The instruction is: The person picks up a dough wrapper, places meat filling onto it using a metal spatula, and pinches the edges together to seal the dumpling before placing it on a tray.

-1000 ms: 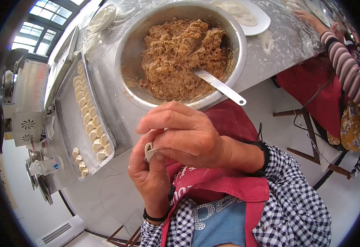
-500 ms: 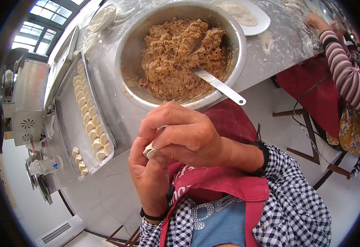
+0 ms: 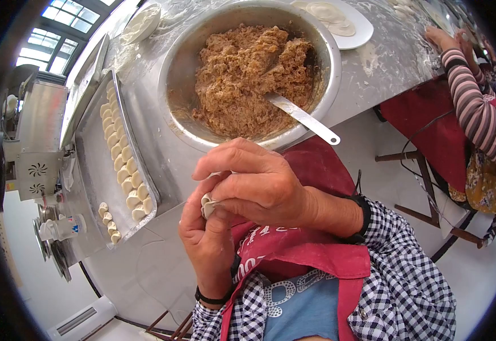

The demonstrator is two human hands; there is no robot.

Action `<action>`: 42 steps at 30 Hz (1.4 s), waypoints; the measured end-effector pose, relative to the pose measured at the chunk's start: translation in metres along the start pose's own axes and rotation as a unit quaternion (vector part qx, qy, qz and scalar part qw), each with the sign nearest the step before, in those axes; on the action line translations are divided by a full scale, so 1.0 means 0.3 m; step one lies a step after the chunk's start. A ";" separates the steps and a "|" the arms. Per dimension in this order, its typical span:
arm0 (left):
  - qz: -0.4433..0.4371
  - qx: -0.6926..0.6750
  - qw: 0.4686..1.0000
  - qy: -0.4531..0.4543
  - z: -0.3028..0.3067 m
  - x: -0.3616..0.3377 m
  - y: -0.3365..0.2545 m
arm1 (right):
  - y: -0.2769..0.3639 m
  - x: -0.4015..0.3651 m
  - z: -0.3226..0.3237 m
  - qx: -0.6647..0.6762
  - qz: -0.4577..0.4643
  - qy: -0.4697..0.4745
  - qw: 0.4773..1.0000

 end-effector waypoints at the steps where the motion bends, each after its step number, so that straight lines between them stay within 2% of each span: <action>1: 0.000 0.000 1.000 0.000 0.000 0.000 -0.004 | 0.002 0.001 -0.002 -0.002 0.002 0.007 1.000; 3: 0.037 -0.060 0.998 0.005 -0.003 0.000 0.001 | 0.006 0.002 -0.005 0.010 -0.030 -0.011 0.999; 5: 0.041 -0.064 0.997 0.010 -0.002 -0.004 0.006 | -0.001 0.009 -0.001 0.022 -0.062 -0.029 0.997; 10: 0.047 -0.065 0.997 0.006 -0.008 0.001 0.007 | -0.008 0.006 0.000 0.059 -0.019 0.017 0.998; 13: 0.033 -0.062 0.997 0.021 -0.006 0.007 0.017 | -0.019 -0.012 -0.004 0.079 0.007 0.001 0.997; 15: 0.090 -0.129 0.987 0.014 -0.007 0.015 0.039 | -0.024 -0.017 -0.007 0.073 0.012 -0.007 0.997; 16: 0.090 -0.129 0.987 0.014 -0.006 0.018 0.042 | -0.023 -0.016 -0.007 0.067 0.017 -0.015 0.997; 18: 0.074 -0.249 0.965 0.028 -0.009 0.023 0.044 | -0.008 -0.007 -0.009 0.055 -0.014 -0.021 0.998; 19: 0.074 -0.249 0.965 0.028 -0.010 0.023 0.043 | -0.011 -0.006 -0.009 0.043 -0.046 -0.027 0.998; 22: 0.065 -0.244 0.967 0.022 -0.012 0.016 0.032 | -0.013 -0.009 -0.008 0.032 -0.052 -0.047 0.997; 25: 0.062 -0.206 0.976 0.008 -0.016 0.010 0.032 | -0.020 -0.013 -0.007 0.022 -0.014 -0.009 1.000; 27: 0.036 -0.041 0.998 -0.024 -0.006 0.004 0.026 | -0.027 -0.013 -0.006 0.022 0.001 -0.002 1.000; 32: 0.027 -0.057 0.998 -0.009 -0.004 0.004 0.021 | -0.016 -0.009 -0.006 0.014 0.021 0.013 1.000; 34: 0.039 -0.074 0.996 -0.001 -0.004 0.003 0.023 | -0.015 -0.001 -0.005 0.020 -0.038 0.002 0.999; 37: 0.050 -0.078 0.996 -0.005 -0.003 0.003 0.024 | -0.021 0.008 -0.008 0.043 -0.063 -0.032 0.997; 42: 0.024 -0.061 0.998 0.012 -0.016 0.017 0.013 | -0.028 -0.015 -0.011 0.051 -0.041 0.001 0.998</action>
Point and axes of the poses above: each hand's wrist, its own x-axis towards the middle knuckle, its own z-axis out of the back of the hand, y = z × x, the point moved 6 cm from there along x, towards the middle knuckle, and after that the axes turned 4 degrees about z, right-handed, at the moved point
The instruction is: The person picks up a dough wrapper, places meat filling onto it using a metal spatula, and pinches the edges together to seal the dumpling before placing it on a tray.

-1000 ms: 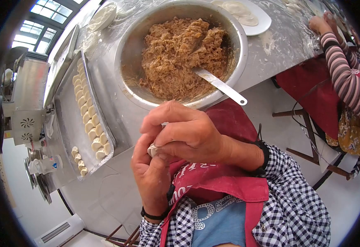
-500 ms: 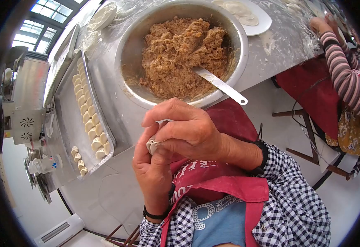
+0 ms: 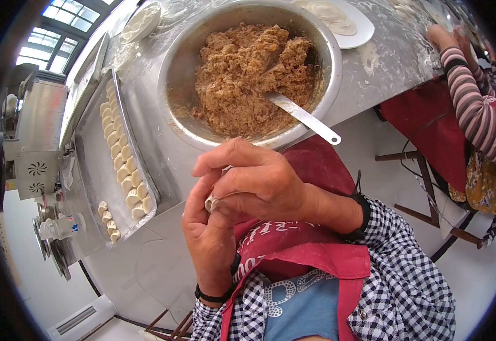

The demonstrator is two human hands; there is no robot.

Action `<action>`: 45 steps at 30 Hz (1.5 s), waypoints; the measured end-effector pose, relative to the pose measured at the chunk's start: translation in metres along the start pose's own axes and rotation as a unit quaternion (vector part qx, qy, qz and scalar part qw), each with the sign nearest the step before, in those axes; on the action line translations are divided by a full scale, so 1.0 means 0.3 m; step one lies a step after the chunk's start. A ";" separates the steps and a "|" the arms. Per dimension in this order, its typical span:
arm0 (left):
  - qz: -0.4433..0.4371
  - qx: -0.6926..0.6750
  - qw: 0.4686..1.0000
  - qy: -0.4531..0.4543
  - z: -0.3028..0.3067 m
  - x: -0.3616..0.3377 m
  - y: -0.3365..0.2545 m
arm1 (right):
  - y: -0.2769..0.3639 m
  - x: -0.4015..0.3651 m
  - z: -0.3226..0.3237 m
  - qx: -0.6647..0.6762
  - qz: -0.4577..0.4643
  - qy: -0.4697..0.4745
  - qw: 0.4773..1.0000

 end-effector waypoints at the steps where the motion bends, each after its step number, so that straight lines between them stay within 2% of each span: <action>1: 0.000 0.000 1.000 0.000 0.001 0.000 0.002 | -0.004 -0.005 -0.001 0.016 0.005 -0.002 1.000; 3: 0.050 -0.124 0.991 0.005 0.001 0.001 0.025 | -0.006 -0.007 0.000 0.019 0.008 -0.003 1.000; 4: 0.050 -0.124 0.991 0.005 0.005 0.003 0.026 | -0.005 -0.007 0.001 0.021 0.012 -0.005 1.000; 6: 0.058 -0.226 0.972 0.022 0.007 0.006 0.029 | 0.013 0.010 0.001 -0.011 0.017 -0.015 1.000; 7: 0.058 -0.226 0.972 0.022 0.007 0.005 0.029 | 0.020 0.016 0.004 -0.042 0.022 -0.025 0.999; 13: 0.046 -0.168 0.985 0.001 0.003 -0.002 0.023 | 0.010 0.006 0.002 -0.037 0.039 -0.005 0.999; 15: 0.028 -0.049 0.998 -0.038 0.007 -0.006 0.008 | 0.009 0.002 -0.003 -0.034 0.023 -0.013 0.999; 16: 0.028 -0.049 0.998 -0.039 0.011 -0.007 0.011 | 0.004 0.000 -0.002 -0.032 0.007 -0.022 0.999; 18: -0.054 0.137 0.989 -0.018 0.009 -0.010 -0.016 | 0.006 0.006 0.001 -0.044 0.030 -0.008 0.999; 23: -0.027 0.085 0.996 -0.022 0.016 -0.010 -0.005 | 0.023 0.012 -0.003 -0.074 0.057 0.011 0.996; 26: -0.012 0.046 0.998 -0.042 0.008 -0.010 -0.004 | 0.017 0.016 0.004 -0.034 0.001 -0.037 0.999; 28: -0.009 0.040 0.997 -0.058 0.007 -0.005 -0.005 | 0.020 0.018 0.001 -0.036 0.020 0.006 0.999; 34: -0.003 0.008 0.999 -0.033 0.008 0.006 0.006 | 0.013 0.004 0.003 -0.049 0.050 0.012 0.997; 36: 0.051 -0.133 0.989 -0.030 0.016 0.003 0.037 | 0.018 0.002 -0.002 -0.048 0.025 -0.006 0.999; 39: 0.034 -0.151 0.988 -0.025 0.016 0.003 0.037 | 0.013 0.005 -0.005 -0.051 0.002 -0.026 0.998; 43: 0.046 -0.122 0.991 -0.041 0.012 0.002 0.035 | 0.009 0.001 -0.005 -0.053 0.039 0.001 0.998; 45: 0.028 -0.015 0.998 -0.053 0.015 -0.001 0.024 | 0.009 0.002 -0.006 -0.061 0.043 0.006 0.997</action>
Point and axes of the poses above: each hand's wrist, its own x-axis towards the middle knuckle, its own z-axis out of the back of the hand, y = z × x, the point moved 6 cm from there along x, towards the middle knuckle, and after that the axes turned 4 degrees about z, right-handed, at the moved point
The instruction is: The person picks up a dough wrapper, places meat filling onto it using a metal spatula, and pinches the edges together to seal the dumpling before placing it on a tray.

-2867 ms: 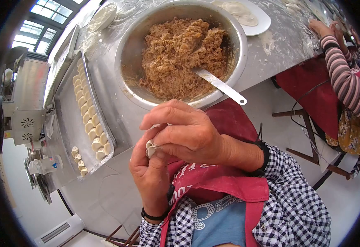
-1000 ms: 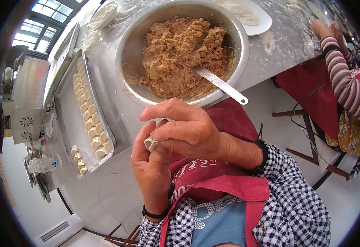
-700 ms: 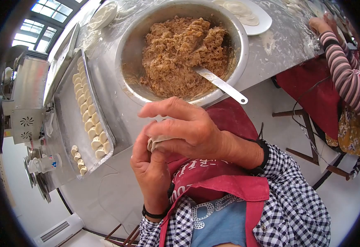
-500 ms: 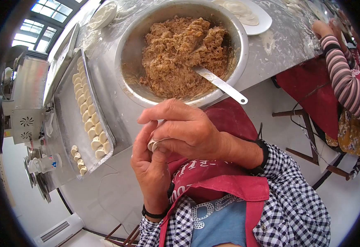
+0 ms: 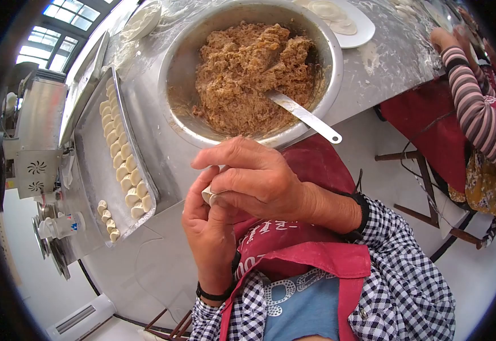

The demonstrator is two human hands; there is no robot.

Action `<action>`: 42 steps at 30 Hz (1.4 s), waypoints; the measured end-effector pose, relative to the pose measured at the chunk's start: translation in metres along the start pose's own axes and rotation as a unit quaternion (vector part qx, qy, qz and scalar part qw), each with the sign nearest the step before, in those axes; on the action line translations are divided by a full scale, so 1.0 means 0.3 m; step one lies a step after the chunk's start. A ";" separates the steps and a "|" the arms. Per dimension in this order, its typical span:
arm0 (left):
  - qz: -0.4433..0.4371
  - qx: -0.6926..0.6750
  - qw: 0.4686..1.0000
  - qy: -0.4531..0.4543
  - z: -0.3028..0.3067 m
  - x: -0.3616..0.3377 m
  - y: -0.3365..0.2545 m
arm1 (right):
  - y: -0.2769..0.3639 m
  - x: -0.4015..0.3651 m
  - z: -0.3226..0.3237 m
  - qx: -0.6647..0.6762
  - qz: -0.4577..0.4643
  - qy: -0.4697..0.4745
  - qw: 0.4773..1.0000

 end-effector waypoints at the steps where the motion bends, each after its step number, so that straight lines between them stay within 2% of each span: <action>1: 0.000 0.000 1.000 0.000 0.001 0.000 0.001 | 0.001 0.001 -0.001 -0.008 0.003 0.005 1.000; 3: -0.072 0.154 0.985 -0.003 -0.005 -0.004 -0.023 | 0.003 0.004 -0.002 -0.012 0.009 0.011 1.000; 4: -0.072 0.154 0.985 -0.003 -0.004 -0.006 -0.024 | 0.005 0.005 -0.004 -0.017 0.015 0.018 1.000; 6: -0.107 0.253 0.961 0.011 -0.014 -0.013 -0.040 | 0.004 0.003 -0.004 -0.021 0.018 0.021 0.999; 10: -0.073 0.240 0.968 0.010 -0.006 -0.009 -0.035 | 0.006 0.005 0.002 -0.015 -0.005 0.005 1.000; 13: -0.089 0.200 0.976 -0.002 -0.019 -0.009 -0.048 | 0.007 0.017 0.003 -0.020 -0.023 -0.001 1.000; 15: -0.064 0.117 0.991 -0.006 -0.019 -0.005 -0.039 | 0.003 0.012 0.003 -0.018 -0.008 0.014 1.000; 19: -0.067 0.142 0.988 -0.004 -0.022 -0.002 -0.050 | -0.002 0.001 0.001 -0.015 0.011 0.031 0.999; 21: 0.006 0.037 0.999 0.002 -0.004 0.002 -0.011 | 0.001 -0.003 0.001 0.000 -0.011 -0.005 1.000; 22: 0.006 0.037 0.999 0.002 -0.001 0.003 -0.004 | -0.003 -0.006 0.009 0.015 -0.034 -0.042 0.998; 24: 0.019 -0.104 0.994 0.023 -0.002 0.007 0.013 | -0.001 -0.004 0.007 0.006 -0.036 -0.044 0.998; 29: 0.041 -0.146 0.988 0.018 -0.008 0.007 0.021 | -0.002 -0.001 0.004 -0.013 -0.049 -0.039 0.998; 31: 0.046 -0.144 0.988 0.014 -0.013 0.008 0.015 | -0.002 -0.002 -0.003 -0.020 -0.025 -0.017 0.999; 34: 0.029 -0.084 0.996 0.015 -0.010 0.007 0.010 | -0.001 -0.003 -0.008 -0.034 -0.018 -0.014 0.999; 36: -0.007 0.037 0.999 -0.011 0.007 0.001 0.009 | 0.000 0.000 -0.008 -0.042 -0.015 -0.013 0.999; 37: -0.007 0.037 0.999 -0.011 0.003 0.001 0.007 | 0.001 0.001 -0.007 -0.049 -0.012 -0.013 0.999; 39: -0.073 0.168 0.983 -0.024 -0.012 -0.005 -0.028 | -0.001 0.003 -0.007 -0.056 -0.003 -0.008 0.998; 42: -0.103 0.229 0.968 -0.006 -0.005 -0.009 -0.029 | 0.002 0.001 -0.005 -0.057 0.001 0.001 0.998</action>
Point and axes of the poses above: each hand's wrist, its own x-axis towards the middle knuckle, its own z-axis out of the back of the hand, y = z × x, the point moved 6 cm from there along x, towards the middle knuckle, and after that the axes turned 4 degrees about z, right-handed, at the moved point
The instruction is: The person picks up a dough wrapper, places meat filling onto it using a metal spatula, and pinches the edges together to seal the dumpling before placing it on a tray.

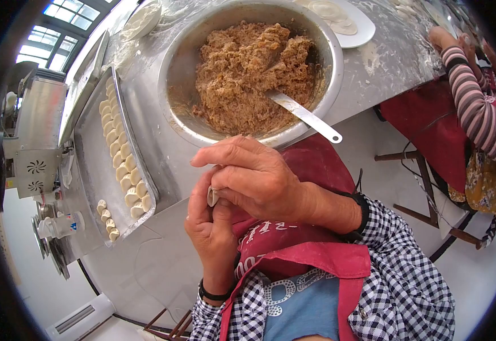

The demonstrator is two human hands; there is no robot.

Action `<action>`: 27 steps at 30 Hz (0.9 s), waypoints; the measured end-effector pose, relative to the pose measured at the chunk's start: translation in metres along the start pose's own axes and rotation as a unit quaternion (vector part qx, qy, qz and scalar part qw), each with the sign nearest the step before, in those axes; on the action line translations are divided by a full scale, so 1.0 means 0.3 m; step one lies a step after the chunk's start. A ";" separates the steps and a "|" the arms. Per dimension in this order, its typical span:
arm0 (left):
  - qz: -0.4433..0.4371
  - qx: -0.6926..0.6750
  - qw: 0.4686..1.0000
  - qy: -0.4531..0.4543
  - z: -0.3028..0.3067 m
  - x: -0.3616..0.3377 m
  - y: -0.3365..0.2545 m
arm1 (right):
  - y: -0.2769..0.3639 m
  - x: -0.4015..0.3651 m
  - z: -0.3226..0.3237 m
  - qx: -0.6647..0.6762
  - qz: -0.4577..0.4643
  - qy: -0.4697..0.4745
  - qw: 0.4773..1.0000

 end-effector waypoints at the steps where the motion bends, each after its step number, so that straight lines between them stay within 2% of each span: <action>1: 0.000 0.000 1.000 0.000 0.003 0.001 0.000 | 0.001 0.000 0.000 0.006 -0.004 0.005 1.000; 5: -0.001 -0.024 1.000 -0.002 0.002 0.002 -0.008 | 0.009 0.010 0.007 0.056 -0.036 -0.006 0.998; 7: -0.009 -0.015 1.000 -0.012 0.000 0.000 -0.019 | 0.010 0.014 0.003 0.074 -0.047 0.020 0.996; 11: 0.016 -0.060 0.998 -0.014 -0.010 0.001 -0.021 | 0.005 0.000 -0.002 0.052 -0.012 0.021 0.998; 13: 0.010 -0.071 0.997 -0.013 -0.010 0.003 -0.023 | -0.009 -0.013 0.000 0.097 -0.059 -0.038 0.993; 16: 0.021 -0.123 0.992 0.003 -0.009 0.007 -0.005 | -0.011 -0.013 0.011 0.133 -0.073 -0.051 0.987; 18: 0.074 -0.227 0.970 0.037 -0.017 0.004 0.032 | -0.011 -0.012 0.015 0.139 -0.069 -0.053 0.986; 19: 0.074 -0.227 0.970 0.037 -0.018 0.005 0.030 | -0.009 -0.011 0.016 0.145 -0.066 -0.054 0.986; 21: 0.074 -0.336 0.937 0.058 -0.031 0.006 0.022 | 0.000 -0.007 0.014 0.128 -0.070 -0.058 0.988; 25: 0.087 -0.366 0.925 0.059 -0.033 0.000 0.033 | 0.002 -0.002 0.023 0.088 -0.045 -0.063 0.993; 27: 0.092 -0.326 0.940 0.051 -0.031 0.001 0.028 | 0.002 -0.003 0.026 0.091 -0.042 -0.059 0.993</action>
Point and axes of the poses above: each hand's wrist, its own x-axis towards the middle knuckle, its own z-axis out of the back of the hand, y = z × x, the point moved 6 cm from there along x, towards the middle knuckle, and after that the axes turned 4 degrees about z, right-handed, at the moved point
